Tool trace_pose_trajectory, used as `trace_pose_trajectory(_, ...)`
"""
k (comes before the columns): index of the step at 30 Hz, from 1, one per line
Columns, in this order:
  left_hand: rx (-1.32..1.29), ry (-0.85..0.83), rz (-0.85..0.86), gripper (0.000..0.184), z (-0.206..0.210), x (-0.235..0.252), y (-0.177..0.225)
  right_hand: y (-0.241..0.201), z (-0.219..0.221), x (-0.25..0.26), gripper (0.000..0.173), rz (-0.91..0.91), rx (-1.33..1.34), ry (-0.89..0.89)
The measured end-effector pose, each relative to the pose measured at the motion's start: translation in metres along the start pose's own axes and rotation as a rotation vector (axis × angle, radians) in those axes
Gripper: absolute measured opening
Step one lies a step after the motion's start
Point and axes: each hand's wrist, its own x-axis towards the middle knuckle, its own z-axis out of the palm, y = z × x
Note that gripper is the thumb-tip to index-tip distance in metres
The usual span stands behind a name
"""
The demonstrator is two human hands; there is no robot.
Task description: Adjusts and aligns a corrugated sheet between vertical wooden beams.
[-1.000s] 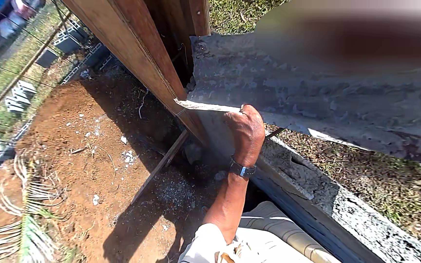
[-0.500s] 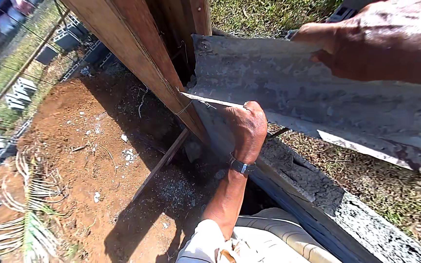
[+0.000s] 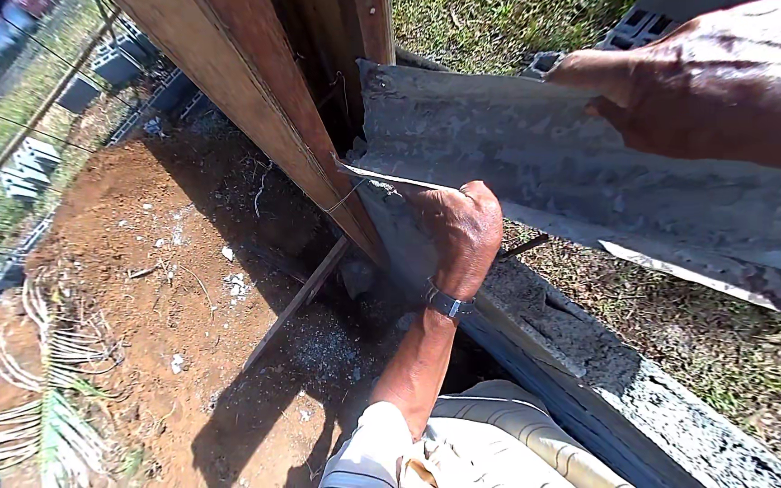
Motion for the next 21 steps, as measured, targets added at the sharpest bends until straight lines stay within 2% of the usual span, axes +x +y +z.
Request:
trace_pose_trajectory(7,-0.012,0.004,0.095,0.085,0.0,0.001,0.0,0.003,0.004,-0.002,0.036,0.039,0.023,-0.017)
trace_pose_trajectory(11,-0.002,-0.013,0.071,0.081,0.0,0.002,0.002,0.007,0.009,-0.001,0.031,0.017,0.032,0.016)
trace_pose_trajectory(13,-0.005,-0.025,0.055,0.083,0.001,0.003,0.003,0.004,0.007,-0.002,0.036,0.021,0.025,0.004)
trace_pose_trajectory(21,-0.011,-0.004,0.033,0.093,0.008,0.005,0.004,0.008,0.017,-0.006,0.037,0.006,-0.002,0.016)
